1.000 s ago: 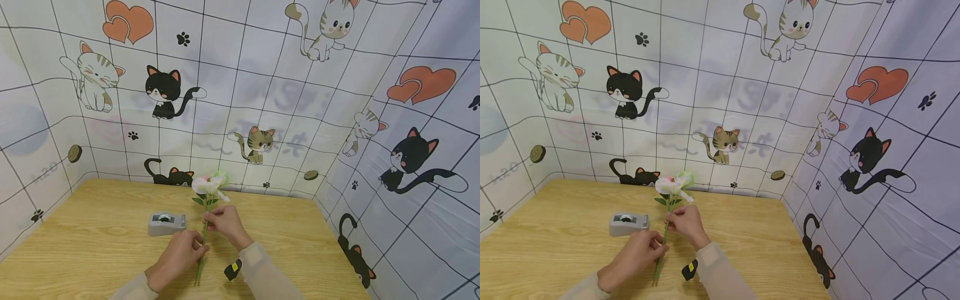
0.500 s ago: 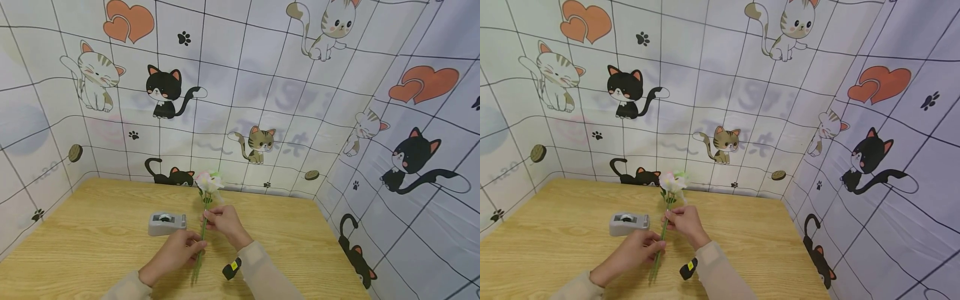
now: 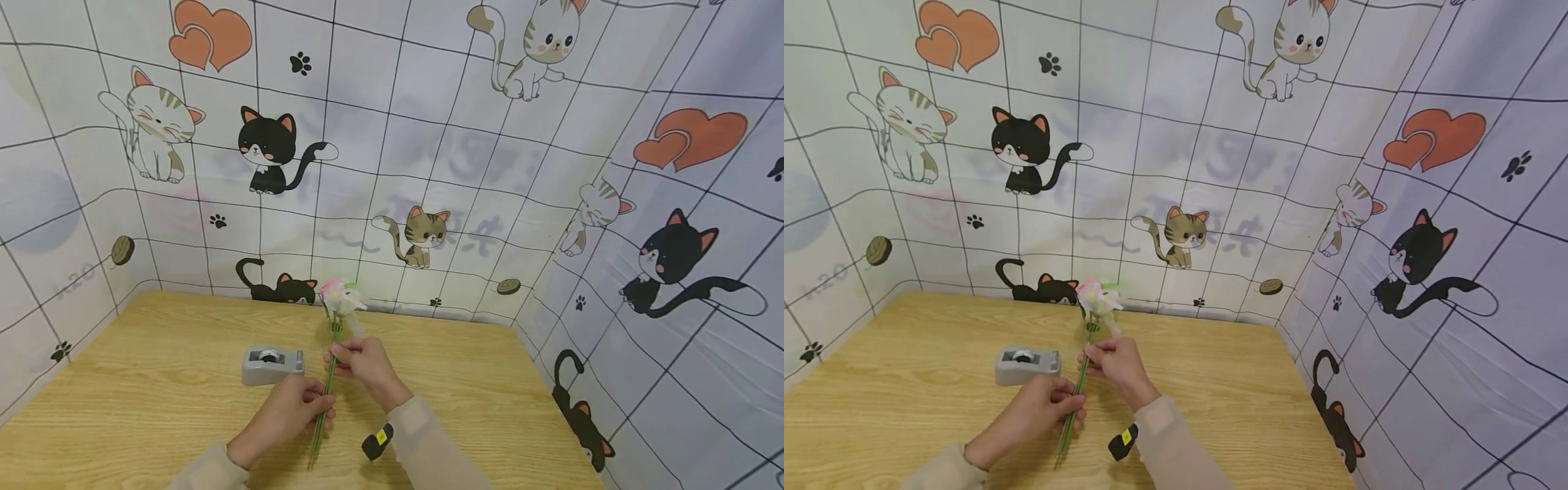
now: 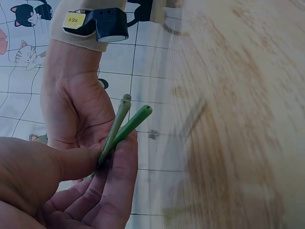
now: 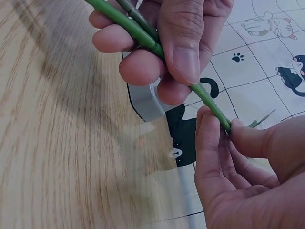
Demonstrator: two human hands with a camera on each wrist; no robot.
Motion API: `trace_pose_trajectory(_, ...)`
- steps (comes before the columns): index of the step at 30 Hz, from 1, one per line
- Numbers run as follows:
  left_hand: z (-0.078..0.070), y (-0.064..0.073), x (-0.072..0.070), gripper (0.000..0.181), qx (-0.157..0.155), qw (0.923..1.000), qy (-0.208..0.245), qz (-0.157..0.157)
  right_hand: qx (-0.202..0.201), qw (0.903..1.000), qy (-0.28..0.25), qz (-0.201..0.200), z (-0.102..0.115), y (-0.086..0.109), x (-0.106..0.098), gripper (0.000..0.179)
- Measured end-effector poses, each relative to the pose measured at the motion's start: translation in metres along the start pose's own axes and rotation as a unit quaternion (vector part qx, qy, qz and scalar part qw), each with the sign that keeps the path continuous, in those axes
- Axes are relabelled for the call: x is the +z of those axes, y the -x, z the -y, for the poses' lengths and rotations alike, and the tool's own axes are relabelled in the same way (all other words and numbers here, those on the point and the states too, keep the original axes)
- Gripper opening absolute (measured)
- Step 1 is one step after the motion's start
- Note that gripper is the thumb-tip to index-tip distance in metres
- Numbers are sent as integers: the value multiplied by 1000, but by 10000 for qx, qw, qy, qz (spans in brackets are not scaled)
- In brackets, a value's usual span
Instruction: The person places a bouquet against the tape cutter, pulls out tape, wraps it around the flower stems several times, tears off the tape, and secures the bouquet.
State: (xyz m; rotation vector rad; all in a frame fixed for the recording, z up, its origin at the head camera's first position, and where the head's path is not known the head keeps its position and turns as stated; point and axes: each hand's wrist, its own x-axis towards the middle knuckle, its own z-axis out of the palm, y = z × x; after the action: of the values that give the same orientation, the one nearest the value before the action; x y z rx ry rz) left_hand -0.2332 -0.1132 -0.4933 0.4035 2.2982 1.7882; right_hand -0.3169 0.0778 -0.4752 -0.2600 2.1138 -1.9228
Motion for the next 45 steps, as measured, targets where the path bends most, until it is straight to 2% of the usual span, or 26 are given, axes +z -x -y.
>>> trace_pose_trajectory(3,-2,1,1,18,28,9997,-189,-136,-65,9999,24,-96,-1,0,2,34)
trace_pose_trajectory(7,-5,2,4,14,120,9965,-684,-457,-252,9992,169,-249,2,3,5,34)
trace_pose_trajectory(14,-5,2,8,11,402,9779,-1730,-1107,-586,9933,753,-645,11,6,14,23)
trace_pose_trajectory(22,-10,2,13,15,553,9556,-2397,-1622,-356,9919,836,-883,15,4,22,19)
trace_pose_trajectory(26,-10,1,14,17,522,9510,-2532,-1696,-352,9913,901,-894,15,3,22,18)
trace_pose_trajectory(32,-8,1,13,16,520,9516,-2529,-1668,-371,9914,927,-848,14,3,22,17)
trace_pose_trajectory(36,-7,1,11,15,459,9568,-2370,-1617,-322,9923,879,-806,14,1,23,17)
trace_pose_trajectory(38,-7,2,9,14,443,9616,-2230,-1537,-295,9926,878,-785,13,0,22,17)
trace_pose_trajectory(40,-6,3,7,12,419,9695,-1993,-1362,-266,9932,857,-747,12,0,22,18)
trace_pose_trajectory(45,-3,3,-3,21,176,9906,-1114,-776,-274,9947,770,-631,11,0,20,20)
